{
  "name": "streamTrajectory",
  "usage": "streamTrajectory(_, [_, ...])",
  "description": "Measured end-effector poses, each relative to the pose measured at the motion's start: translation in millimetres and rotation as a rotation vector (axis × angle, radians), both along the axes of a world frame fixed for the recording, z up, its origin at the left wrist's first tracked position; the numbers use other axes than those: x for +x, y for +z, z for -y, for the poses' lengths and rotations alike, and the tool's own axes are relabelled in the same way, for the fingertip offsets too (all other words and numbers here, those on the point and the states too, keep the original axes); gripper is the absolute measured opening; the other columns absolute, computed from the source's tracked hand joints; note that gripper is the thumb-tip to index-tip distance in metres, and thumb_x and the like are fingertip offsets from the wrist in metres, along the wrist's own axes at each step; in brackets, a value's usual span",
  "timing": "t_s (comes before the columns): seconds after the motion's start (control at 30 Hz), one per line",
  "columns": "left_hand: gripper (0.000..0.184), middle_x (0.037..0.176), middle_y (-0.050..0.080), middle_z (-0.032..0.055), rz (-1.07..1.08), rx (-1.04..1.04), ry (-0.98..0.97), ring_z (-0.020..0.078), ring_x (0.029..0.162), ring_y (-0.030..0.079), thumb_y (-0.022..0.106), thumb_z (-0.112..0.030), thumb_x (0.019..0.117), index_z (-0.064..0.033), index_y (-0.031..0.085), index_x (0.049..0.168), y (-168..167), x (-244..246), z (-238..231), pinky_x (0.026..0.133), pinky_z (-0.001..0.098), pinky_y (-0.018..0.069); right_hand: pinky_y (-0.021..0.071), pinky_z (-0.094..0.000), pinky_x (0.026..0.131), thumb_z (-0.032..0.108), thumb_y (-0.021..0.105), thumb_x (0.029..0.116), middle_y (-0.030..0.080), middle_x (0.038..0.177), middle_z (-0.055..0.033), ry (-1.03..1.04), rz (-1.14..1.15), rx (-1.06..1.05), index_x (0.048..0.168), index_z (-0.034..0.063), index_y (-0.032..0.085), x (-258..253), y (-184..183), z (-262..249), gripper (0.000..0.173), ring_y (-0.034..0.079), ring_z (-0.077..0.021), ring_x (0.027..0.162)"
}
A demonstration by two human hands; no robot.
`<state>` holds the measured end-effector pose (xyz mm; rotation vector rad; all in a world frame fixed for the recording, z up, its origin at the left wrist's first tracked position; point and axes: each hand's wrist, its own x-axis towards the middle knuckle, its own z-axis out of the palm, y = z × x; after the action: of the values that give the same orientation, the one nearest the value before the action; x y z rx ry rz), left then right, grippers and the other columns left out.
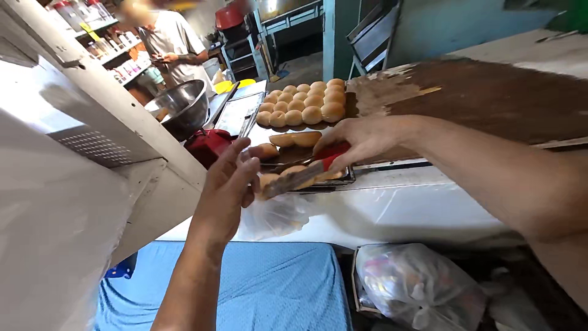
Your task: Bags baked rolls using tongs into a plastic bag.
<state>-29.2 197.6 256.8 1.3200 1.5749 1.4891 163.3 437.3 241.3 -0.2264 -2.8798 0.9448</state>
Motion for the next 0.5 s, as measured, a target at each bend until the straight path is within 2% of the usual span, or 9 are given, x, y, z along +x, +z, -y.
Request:
streamTrajectory(0.07, [0.044,0.123,0.067,0.0034,-0.019,-0.044,-0.066,0.0045,0.063,0.055,0.048,-0.019,0.1043,-0.0191,0.049,0.148,-1,15,1,0.053,0.0184,0.0458,0.0547,-0.0400,0.082,0.025,0.080,0.0892,0.072,0.093,-0.0045,0.006,0.078,0.144,0.109,0.0105,0.076,-18,9,23,0.025,0.066,-0.0165,0.086])
streamTrajectory(0.13, [0.044,0.112,0.068,0.0042,-0.021,-0.053,-0.127,0.0067,0.065,0.057,0.052,-0.020,0.1034,-0.0203,0.050,0.148,-5,29,2,0.056,0.0201,0.0481,0.0546,-0.0438,0.074,0.032,0.081,0.0874,0.069,0.085,-0.0028,0.057,0.034,0.245,0.099,0.0119,0.076,-37,-3,43,0.024,0.066,-0.0178,0.080])
streamTrajectory(0.2, [0.045,0.119,0.068,0.0049,0.009,-0.011,-0.144,0.0071,0.066,0.057,0.053,-0.018,0.1032,-0.0191,0.052,0.148,-6,36,5,0.057,0.0199,0.0481,0.0559,-0.0505,0.063,0.038,0.083,0.0801,0.068,0.076,-0.0018,0.010,-0.064,0.380,0.085,0.0147,0.073,-56,-34,71,0.026,0.067,-0.0211,0.073])
streamTrajectory(0.23, [0.044,0.122,0.067,0.0043,0.013,0.015,-0.123,0.0062,0.065,0.056,0.052,-0.018,0.1029,-0.0186,0.052,0.147,-4,36,7,0.056,0.0192,0.0473,0.0566,-0.0532,0.067,0.039,0.082,0.0818,0.069,0.084,-0.0046,0.000,-0.042,0.450,0.089,0.0135,0.074,-62,-46,86,0.028,0.069,-0.0248,0.079])
streamTrajectory(0.3, [0.043,0.130,0.066,0.0021,0.000,0.060,-0.035,0.0022,0.060,0.052,0.048,-0.017,0.1035,-0.0176,0.052,0.146,1,25,14,0.051,0.0168,0.0425,0.0547,-0.0552,0.077,0.036,0.077,0.0865,0.067,0.106,-0.0136,0.037,0.058,0.539,0.112,0.0067,0.069,-63,-57,106,0.040,0.066,-0.0340,0.098])
streamTrajectory(0.37, [0.040,0.133,0.065,0.0013,0.021,0.089,0.050,0.0008,0.059,0.051,0.043,-0.017,0.1053,-0.0181,0.053,0.144,5,6,23,0.050,0.0149,0.0404,0.0547,-0.0525,0.079,0.039,0.077,0.0866,0.067,0.112,-0.0130,0.030,0.037,0.574,0.123,0.0079,0.067,-43,-48,104,0.049,0.066,-0.0331,0.102])
streamTrajectory(0.43, [0.037,0.132,0.066,0.0021,0.079,0.108,0.099,0.0007,0.058,0.051,0.041,-0.018,0.1070,-0.0185,0.058,0.140,3,-9,33,0.048,0.0140,0.0395,0.0565,-0.0503,0.074,0.042,0.080,0.0835,0.068,0.107,-0.0072,-0.066,-0.019,0.570,0.121,0.0149,0.069,-11,-26,88,0.047,0.068,-0.0278,0.096])
streamTrajectory(0.5, [0.037,0.132,0.066,0.0034,0.120,0.102,0.104,0.0008,0.058,0.053,0.040,-0.018,0.1067,-0.0196,0.058,0.139,-2,-14,41,0.047,0.0135,0.0403,0.0575,-0.0521,0.071,0.041,0.080,0.0838,0.069,0.104,-0.0059,-0.197,-0.089,0.578,0.118,0.0165,0.070,16,-8,63,0.043,0.069,-0.0267,0.090])
